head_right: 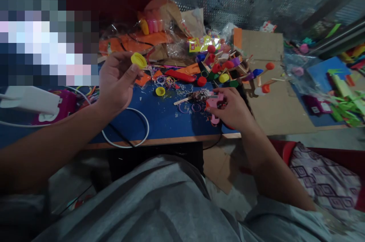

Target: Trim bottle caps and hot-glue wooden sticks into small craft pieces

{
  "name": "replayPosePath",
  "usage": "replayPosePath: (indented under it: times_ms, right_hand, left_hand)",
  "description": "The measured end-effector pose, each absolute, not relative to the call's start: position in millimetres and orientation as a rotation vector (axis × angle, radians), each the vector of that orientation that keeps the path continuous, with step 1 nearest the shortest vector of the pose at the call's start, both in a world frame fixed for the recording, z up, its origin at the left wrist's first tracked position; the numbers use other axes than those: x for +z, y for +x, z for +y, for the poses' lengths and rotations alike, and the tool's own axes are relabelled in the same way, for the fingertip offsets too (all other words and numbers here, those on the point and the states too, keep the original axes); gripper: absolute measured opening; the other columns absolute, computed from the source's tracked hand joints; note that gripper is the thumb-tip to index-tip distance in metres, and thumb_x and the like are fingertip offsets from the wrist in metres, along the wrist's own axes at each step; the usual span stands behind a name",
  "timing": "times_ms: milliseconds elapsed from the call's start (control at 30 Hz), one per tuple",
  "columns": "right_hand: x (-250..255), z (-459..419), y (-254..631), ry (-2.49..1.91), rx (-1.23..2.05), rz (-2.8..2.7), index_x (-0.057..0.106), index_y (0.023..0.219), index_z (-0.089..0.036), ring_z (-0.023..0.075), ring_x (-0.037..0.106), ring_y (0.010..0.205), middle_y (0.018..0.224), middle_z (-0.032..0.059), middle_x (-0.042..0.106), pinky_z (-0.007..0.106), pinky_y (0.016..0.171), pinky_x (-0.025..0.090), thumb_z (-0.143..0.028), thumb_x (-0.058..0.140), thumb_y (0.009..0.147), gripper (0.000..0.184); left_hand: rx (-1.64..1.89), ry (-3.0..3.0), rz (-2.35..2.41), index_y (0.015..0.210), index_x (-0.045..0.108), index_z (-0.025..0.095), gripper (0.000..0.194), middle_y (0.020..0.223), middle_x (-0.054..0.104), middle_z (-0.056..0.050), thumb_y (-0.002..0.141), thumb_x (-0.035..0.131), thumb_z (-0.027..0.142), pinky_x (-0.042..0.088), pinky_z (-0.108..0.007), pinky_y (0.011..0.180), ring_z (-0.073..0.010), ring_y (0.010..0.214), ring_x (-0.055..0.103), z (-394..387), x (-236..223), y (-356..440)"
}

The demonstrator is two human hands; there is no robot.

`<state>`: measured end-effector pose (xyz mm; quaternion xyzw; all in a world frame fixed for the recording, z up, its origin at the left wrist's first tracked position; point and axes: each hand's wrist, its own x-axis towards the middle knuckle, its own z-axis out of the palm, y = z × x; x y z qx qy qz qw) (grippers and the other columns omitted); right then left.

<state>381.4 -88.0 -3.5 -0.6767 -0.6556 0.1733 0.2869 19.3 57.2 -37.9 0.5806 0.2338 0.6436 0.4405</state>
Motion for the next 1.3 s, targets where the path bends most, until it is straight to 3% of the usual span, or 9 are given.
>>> replayPosePath:
  times_ms: [167, 333, 433, 567, 700, 833, 933, 1100, 1300]
  right_hand:
    - [10.7, -87.3, 376.2, -1.876, 0.196, -1.973, 0.075, 0.141, -0.021, 0.0424, 0.072, 0.127, 0.135, 0.0202, 0.071, 0.064, 0.114, 0.061, -0.045, 0.085, 0.087, 0.060]
    - [32.2, -75.0, 343.5, -1.756, 0.004, -2.219, 0.077, 0.136, -0.022, 0.0468, 0.069, 0.133, 0.133, 0.0204, 0.077, 0.071, 0.120, 0.050, -0.043, 0.071, 0.101, 0.042]
    - [44.9, -59.8, 303.9, -1.543, 0.029, -2.354, 0.079, 0.129, -0.022, 0.0417, 0.071, 0.126, 0.127, 0.0172, 0.080, 0.063, 0.117, 0.051, -0.040, 0.068, 0.104, 0.032]
    - [53.3, -35.1, 249.4, -1.482, -0.059, -2.582, 0.081, 0.122, -0.010, 0.0420, 0.072, 0.119, 0.121, 0.0225, 0.079, 0.058, 0.112, 0.053, -0.035, 0.068, 0.104, 0.033]
    - [50.3, -15.3, 215.7, -1.545, -0.124, -2.841, 0.082, 0.122, -0.006, 0.0425, 0.070, 0.123, 0.132, 0.0265, 0.078, 0.055, 0.109, 0.051, -0.029, 0.066, 0.104, 0.033]
    - [47.4, -9.1, 204.9, -1.479, -0.092, -2.951, 0.084, 0.114, -0.010, 0.0365, 0.073, 0.115, 0.121, 0.0216, 0.083, 0.051, 0.108, 0.053, -0.016, 0.057, 0.106, 0.028]
    - [50.2, -12.2, 208.7, -1.471, -0.068, -2.870, 0.084, 0.111, -0.012, 0.0346, 0.075, 0.109, 0.118, 0.0201, 0.084, 0.046, 0.100, 0.055, -0.018, 0.059, 0.106, 0.026]
    - [59.4, -27.2, 227.7, -1.355, 0.325, -2.595, 0.083, 0.108, -0.015, 0.0285, 0.076, 0.096, 0.109, 0.0137, 0.084, 0.038, 0.085, 0.052, -0.018, 0.064, 0.099, 0.021]
    - [62.0, -65.0, 234.8, -1.292, 0.488, -2.238, 0.068, 0.091, -0.021, 0.0171, 0.059, 0.069, 0.079, 0.0024, 0.071, 0.031, 0.068, 0.039, -0.031, 0.066, 0.102, 0.016]
  left_hand:
    - [1.639, 1.399, 0.562, 0.118, 0.077, 0.035, 0.045, 0.102, 0.080, -0.002, 0.084, 0.096, 0.058, 0.065, -0.033, 0.075, -0.0149, 0.076, 0.073, 56.0, -34.6, 20.9]
    - [1.583, 1.459, 0.557, 0.123, 0.072, 0.032, 0.043, 0.107, 0.079, -0.003, 0.096, 0.083, 0.064, 0.064, -0.032, 0.079, -0.0147, 0.081, 0.075, 51.8, -29.7, 17.8]
    - [1.601, 1.414, 0.557, 0.118, 0.073, 0.029, 0.045, 0.102, 0.077, -0.002, 0.094, 0.085, 0.066, 0.062, -0.030, 0.075, -0.0137, 0.077, 0.075, 48.6, -25.3, 18.1]
    - [1.647, 1.394, 0.596, 0.115, 0.074, 0.030, 0.044, 0.088, 0.073, 0.000, 0.094, 0.085, 0.067, 0.058, -0.032, 0.070, -0.0148, 0.074, 0.072, 47.0, -21.5, 19.4]
    - [1.647, 1.414, 0.527, 0.119, 0.073, 0.032, 0.038, 0.091, 0.074, 0.001, 0.099, 0.082, 0.062, 0.057, -0.034, 0.073, -0.0133, 0.076, 0.070, 49.5, -23.9, 18.3]
    - [1.654, 1.425, 0.441, 0.122, 0.074, 0.033, 0.033, 0.096, 0.075, 0.001, 0.101, 0.083, 0.056, 0.057, -0.033, 0.073, -0.0119, 0.077, 0.070, 54.1, -30.5, 17.9]
    - [1.660, 1.435, 0.399, 0.123, 0.075, 0.034, 0.029, 0.097, 0.076, 0.002, 0.101, 0.084, 0.051, 0.058, -0.032, 0.071, -0.0100, 0.074, 0.068, 54.4, -32.6, 19.0]
    - [1.598, 1.373, 0.507, 0.118, 0.076, 0.032, 0.034, 0.098, 0.076, 0.000, 0.097, 0.086, 0.057, 0.060, -0.032, 0.071, -0.0125, 0.073, 0.070, 43.1, -23.9, 20.4]
    - [1.535, 1.399, 0.563, 0.116, 0.075, 0.026, 0.043, 0.102, 0.077, -0.003, 0.094, 0.087, 0.061, 0.061, -0.030, 0.071, -0.0128, 0.073, 0.072, 32.3, -14.7, 21.4]
